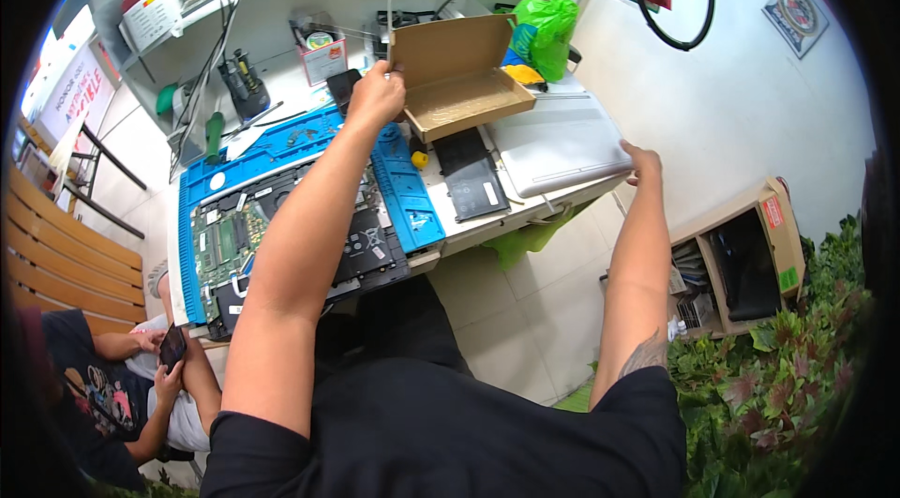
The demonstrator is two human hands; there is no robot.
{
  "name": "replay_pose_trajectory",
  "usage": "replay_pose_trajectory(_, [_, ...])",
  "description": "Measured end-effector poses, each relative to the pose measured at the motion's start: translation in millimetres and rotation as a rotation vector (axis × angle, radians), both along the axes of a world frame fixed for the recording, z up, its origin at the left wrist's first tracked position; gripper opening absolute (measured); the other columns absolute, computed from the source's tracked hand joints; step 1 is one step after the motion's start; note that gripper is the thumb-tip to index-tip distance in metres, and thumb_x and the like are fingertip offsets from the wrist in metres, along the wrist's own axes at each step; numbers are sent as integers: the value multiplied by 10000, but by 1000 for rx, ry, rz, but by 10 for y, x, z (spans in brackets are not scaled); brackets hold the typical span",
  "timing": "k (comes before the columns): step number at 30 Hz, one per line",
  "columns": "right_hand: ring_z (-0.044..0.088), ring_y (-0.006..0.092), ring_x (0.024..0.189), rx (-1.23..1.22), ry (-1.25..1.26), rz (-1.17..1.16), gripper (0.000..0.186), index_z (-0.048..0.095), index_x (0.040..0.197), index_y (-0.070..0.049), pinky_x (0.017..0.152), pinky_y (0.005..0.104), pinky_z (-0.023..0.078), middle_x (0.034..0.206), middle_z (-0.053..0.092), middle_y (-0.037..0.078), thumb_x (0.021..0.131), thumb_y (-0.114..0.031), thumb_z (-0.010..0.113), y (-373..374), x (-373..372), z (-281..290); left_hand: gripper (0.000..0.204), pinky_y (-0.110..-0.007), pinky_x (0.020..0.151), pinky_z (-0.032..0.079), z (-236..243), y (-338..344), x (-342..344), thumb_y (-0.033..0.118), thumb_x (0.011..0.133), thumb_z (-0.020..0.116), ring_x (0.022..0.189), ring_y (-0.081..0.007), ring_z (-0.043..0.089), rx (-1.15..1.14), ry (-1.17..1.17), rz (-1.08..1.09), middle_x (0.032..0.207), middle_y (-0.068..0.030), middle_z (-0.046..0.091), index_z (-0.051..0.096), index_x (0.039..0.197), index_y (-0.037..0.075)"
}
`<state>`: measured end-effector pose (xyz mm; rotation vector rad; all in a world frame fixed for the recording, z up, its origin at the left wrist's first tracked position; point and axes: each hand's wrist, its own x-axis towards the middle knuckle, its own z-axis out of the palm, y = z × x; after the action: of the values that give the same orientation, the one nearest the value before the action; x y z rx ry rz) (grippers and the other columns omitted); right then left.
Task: The person installs a battery into a laptop chassis with a screwdriver and then places the bottom cover onto the laptop.
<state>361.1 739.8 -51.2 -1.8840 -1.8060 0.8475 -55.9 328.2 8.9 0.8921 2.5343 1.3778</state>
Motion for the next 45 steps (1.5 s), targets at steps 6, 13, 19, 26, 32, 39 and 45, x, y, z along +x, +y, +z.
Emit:
replay_pose_trajectory(6, [710,322,814,-85,103,45,772,642,1226,66,661,446,667,1080,686,200,805,-482,986,-107,71,144,508,-514,1033,548,-83,74,-77,491,1133,521,1208,-482,713,100,-119,-40,1250,-303,756,685,1350,62])
replay_pose_trajectory(13, [727,333,1008,-287,374,64,555,662,1252,16,806,430,677,1166,690,200,892,-291,953,-57,137,-43,506,-501,1025,552,-163,65,-143,478,1118,558,1193,-475,726,120,-145,5,1224,-309,762,686,1353,49])
replay_pose_trajectory(19, [718,343,1148,-262,1024,-181,448,648,1320,30,935,500,648,1290,703,188,990,-204,842,-47,564,-459,511,-490,989,565,-223,210,-34,486,1121,560,1154,-452,749,155,-155,-36,1185,-306,773,690,1349,47])
replay_pose_trajectory(26, [727,355,1149,-172,1282,-312,357,640,1349,35,938,493,640,1315,713,190,1084,-196,696,-246,903,-611,534,-476,875,590,-79,239,159,523,1123,564,968,-392,798,160,-271,-77,1058,-261,800,686,1347,54])
replay_pose_trajectory(32, [757,335,1106,-40,1419,-336,309,672,1303,28,917,479,657,1232,760,173,1072,-173,708,3,1705,-476,467,-449,757,606,-47,266,64,459,1122,576,786,-320,807,204,-212,-73,956,-217,808,682,1349,65])
replay_pose_trajectory(39, [725,366,1189,93,1546,-293,356,651,1349,69,1003,519,618,1312,736,202,1113,-197,639,-170,2590,-61,370,-516,955,579,-46,466,404,355,1058,624,1058,-431,777,136,-132,-100,1107,-277,793,714,1296,86])
replay_pose_trajectory(45, [706,361,1223,154,1528,-217,405,648,1363,85,1070,520,562,1331,730,197,1106,-227,659,-846,2449,101,354,-533,1006,568,-135,494,656,257,998,631,1087,-468,742,68,9,-173,1153,-283,767,734,1278,68])
